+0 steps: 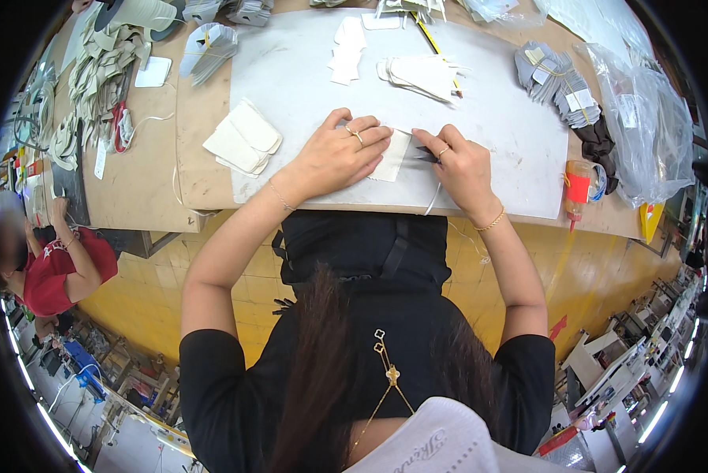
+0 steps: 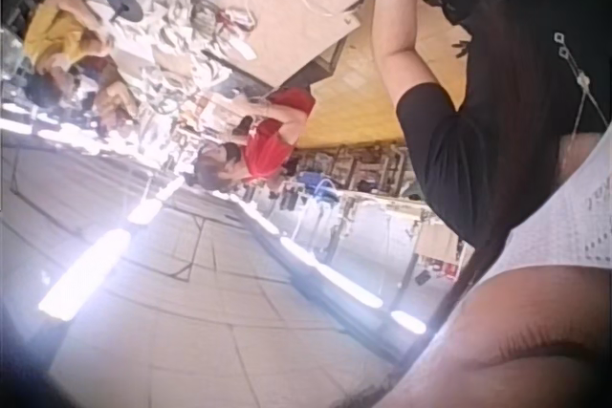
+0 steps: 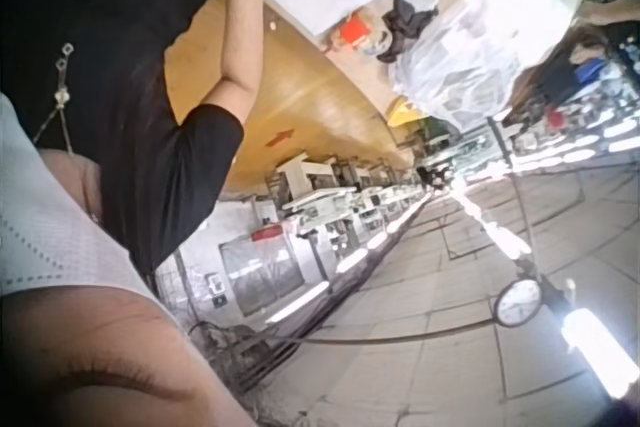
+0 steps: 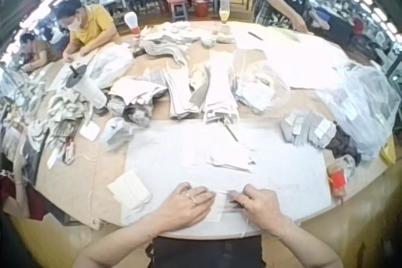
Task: The person hand-sews white fabric mask pieces using a needle and thread. They repeatedly pick up pieces, stitch along the edges, and place finished pieces into a pile on the table.
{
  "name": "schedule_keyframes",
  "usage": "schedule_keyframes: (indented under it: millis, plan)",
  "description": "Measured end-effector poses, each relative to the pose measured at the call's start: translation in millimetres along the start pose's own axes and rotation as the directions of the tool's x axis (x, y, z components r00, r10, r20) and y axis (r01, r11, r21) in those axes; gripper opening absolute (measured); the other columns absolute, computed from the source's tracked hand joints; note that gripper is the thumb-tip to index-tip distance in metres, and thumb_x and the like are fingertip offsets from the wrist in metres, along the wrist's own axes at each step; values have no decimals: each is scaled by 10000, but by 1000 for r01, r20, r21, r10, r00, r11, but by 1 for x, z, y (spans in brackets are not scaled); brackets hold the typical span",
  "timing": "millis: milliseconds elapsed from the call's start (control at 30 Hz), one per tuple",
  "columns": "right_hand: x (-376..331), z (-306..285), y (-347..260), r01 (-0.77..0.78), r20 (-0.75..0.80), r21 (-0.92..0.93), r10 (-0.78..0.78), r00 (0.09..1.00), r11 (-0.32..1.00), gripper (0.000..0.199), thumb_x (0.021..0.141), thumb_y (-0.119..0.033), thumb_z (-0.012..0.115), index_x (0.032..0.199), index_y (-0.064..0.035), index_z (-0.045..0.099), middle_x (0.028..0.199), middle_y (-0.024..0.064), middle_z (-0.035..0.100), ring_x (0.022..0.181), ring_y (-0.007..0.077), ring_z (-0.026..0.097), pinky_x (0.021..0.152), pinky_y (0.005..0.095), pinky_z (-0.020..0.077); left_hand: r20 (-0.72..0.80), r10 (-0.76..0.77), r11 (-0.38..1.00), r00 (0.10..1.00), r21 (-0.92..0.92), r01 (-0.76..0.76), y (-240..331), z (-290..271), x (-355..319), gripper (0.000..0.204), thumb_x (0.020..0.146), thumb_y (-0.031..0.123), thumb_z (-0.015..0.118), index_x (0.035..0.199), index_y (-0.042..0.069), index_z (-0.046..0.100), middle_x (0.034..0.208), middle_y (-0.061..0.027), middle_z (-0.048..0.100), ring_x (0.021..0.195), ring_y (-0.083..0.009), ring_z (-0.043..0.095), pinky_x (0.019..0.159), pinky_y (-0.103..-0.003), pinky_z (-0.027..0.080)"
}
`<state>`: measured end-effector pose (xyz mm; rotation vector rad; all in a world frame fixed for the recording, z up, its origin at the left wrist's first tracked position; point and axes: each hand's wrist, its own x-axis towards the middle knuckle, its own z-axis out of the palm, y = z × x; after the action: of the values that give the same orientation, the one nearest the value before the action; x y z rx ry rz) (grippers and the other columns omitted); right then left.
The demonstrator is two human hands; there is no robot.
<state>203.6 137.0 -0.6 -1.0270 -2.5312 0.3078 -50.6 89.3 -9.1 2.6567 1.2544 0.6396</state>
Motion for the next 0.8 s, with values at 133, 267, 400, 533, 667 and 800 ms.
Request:
schedule_keyframes:
  millis: [133, 267, 400, 533, 667, 800]
  plan:
    - [1, 2, 2, 90, -6, -49, -90, 996, 995, 561, 690, 34, 708, 1193, -209, 762, 786, 17, 522, 575, 170, 561, 535, 320, 492, 22, -9, 1000, 1000, -11, 9, 0, -1, 0, 291, 880, 147, 731, 1159, 71, 696, 1256, -4, 667, 1190, -183, 596, 989, -417, 425]
    - [3, 0, 3, 146, 26, -97, -144, 989, 985, 340, 807, -90, 683, 1134, -149, 755, 820, 17, 508, 591, 140, 578, 528, 295, 481, 1, -7, 1000, 1000, -16, 7, -1, 0, 1, 291, 875, 166, 721, 1148, 65, 697, 1239, -1, 658, 1165, -170, 596, 985, -417, 428]
    - [5, -4, 3, 179, 61, -105, -173, 983, 978, 335, 824, -109, 670, 1150, -131, 743, 843, 21, 513, 610, 135, 594, 538, 292, 487, -10, 3, 1000, 1000, -17, -3, -2, 0, 2, 297, 869, 174, 719, 1143, 64, 695, 1234, 1, 656, 1148, -164, 599, 976, -415, 432]
    - [7, -8, 1, 209, 109, -132, -195, 975, 969, 331, 832, -108, 662, 1153, -117, 742, 853, 23, 520, 626, 130, 606, 544, 285, 493, 60, -16, 999, 998, -38, 18, -2, -3, 3, 310, 885, 161, 718, 1185, 87, 690, 1273, -6, 654, 1213, -197, 579, 1005, -430, 414]
    - [7, -12, -2, 215, 137, -149, -195, 971, 965, 347, 829, -90, 656, 1164, -116, 745, 846, 34, 520, 645, 127, 623, 554, 282, 502, 82, 2, 1000, 997, 13, -3, -8, -2, 11, 319, 891, 195, 722, 1191, 92, 684, 1231, -16, 640, 1172, -220, 577, 998, -434, 416]
    - [7, -13, -6, -110, 188, 60, 97, 977, 992, 358, 838, -76, 721, 1195, -87, 744, 901, 62, 659, 719, 210, 669, 660, 317, 541, 39, 21, 999, 999, 42, -23, -17, 0, 19, 327, 876, 261, 753, 1152, 98, 687, 1147, -33, 636, 1108, -225, 585, 967, -438, 423]
